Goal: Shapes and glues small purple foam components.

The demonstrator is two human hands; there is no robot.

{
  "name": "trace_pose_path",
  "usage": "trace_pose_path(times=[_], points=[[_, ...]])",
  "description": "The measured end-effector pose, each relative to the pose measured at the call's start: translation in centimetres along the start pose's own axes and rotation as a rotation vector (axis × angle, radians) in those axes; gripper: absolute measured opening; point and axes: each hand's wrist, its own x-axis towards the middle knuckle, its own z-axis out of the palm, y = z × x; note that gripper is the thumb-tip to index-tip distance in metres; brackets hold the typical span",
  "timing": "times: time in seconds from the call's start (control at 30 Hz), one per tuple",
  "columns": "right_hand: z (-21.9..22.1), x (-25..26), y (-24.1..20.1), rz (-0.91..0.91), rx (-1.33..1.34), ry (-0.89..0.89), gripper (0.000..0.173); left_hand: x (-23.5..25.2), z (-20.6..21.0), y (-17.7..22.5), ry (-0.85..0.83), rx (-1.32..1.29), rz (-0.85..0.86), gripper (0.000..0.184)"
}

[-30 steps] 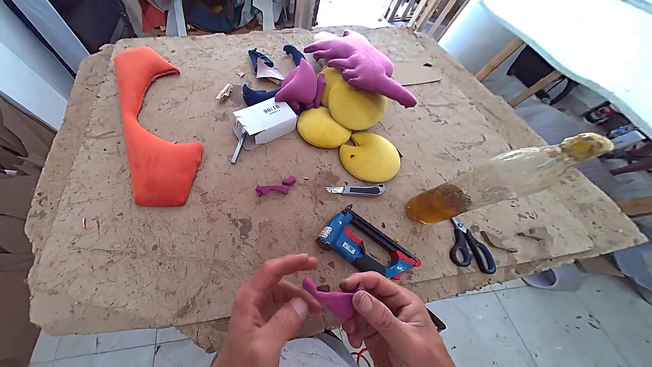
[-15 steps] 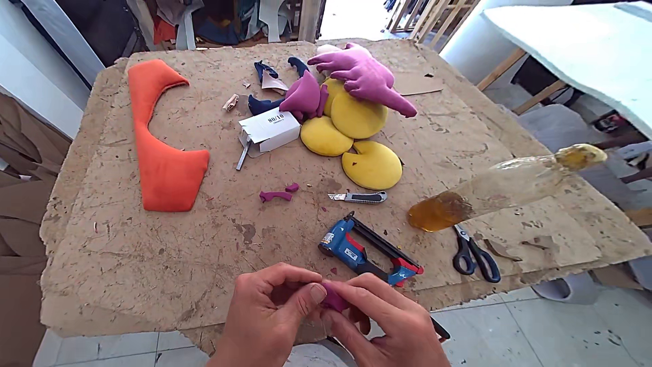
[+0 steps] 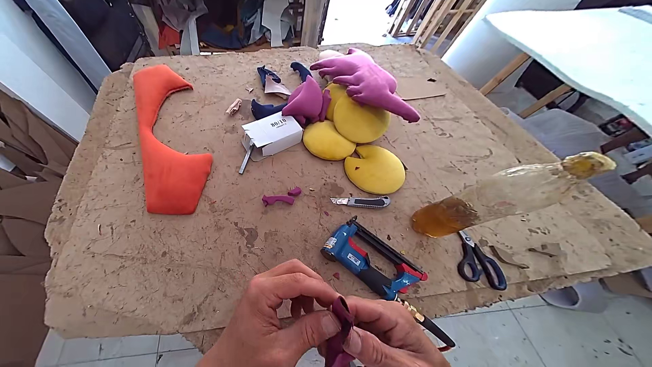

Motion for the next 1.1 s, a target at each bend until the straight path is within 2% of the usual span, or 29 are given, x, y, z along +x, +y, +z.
trace_pose_path(times=[0.2,0.3,0.37,0.43,0.53,0.57,0.63,0.73,0.83,0.93,0.97,1.1], points=[[0.6,-0.2,0.0,0.108,0.265,-0.077,0.023,0.9,-1.3,0.6,-0.179,0.021,0.075,0.017],[0.9,0.1,-0.2,0.077,0.249,-0.049,0.021,1.3,-1.6,0.8,-0.219,-0.027,0.087,0.016],[1.3,0.3,-0.6,-0.026,0.001,0.060,0.019,1.5,-1.9,0.9,-0.211,-0.031,0.105,0.015],[1.9,0.5,-0.7,-0.164,-0.337,0.221,0.017,1.5,-1.9,1.0,-0.125,0.041,0.132,0.016],[2.5,1.2,-0.4,-0.368,-0.815,0.498,0.021,1.1,-0.5,0.9,0.209,0.184,0.127,0.017],[2.5,1.6,-0.2,-0.426,-0.948,0.577,0.021,1.1,0.0,1.0,0.275,0.190,0.129,0.015],[2.3,2.4,0.1,-0.527,-1.123,0.680,0.021,0.9,0.8,1.1,0.272,0.159,0.129,0.018],[2.2,3.0,0.4,-0.607,-1.233,0.715,0.025,1.0,2.3,1.1,0.336,0.114,0.138,0.019],[2.3,3.0,-0.2,-0.545,-1.076,0.586,0.032,1.6,1.9,1.5,0.356,0.104,0.164,0.013],[1.2,2.6,-1.5,-0.347,-0.545,0.295,0.035,1.9,0.1,2.0,0.232,0.198,0.213,0.011],[0.7,2.6,-1.7,-0.311,-0.446,0.234,0.034,2.0,-0.2,2.2,0.207,0.242,0.226,0.010],[-0.4,2.6,-1.8,-0.320,-0.401,0.183,0.031,1.7,0.5,2.6,0.251,0.503,0.358,0.006]])
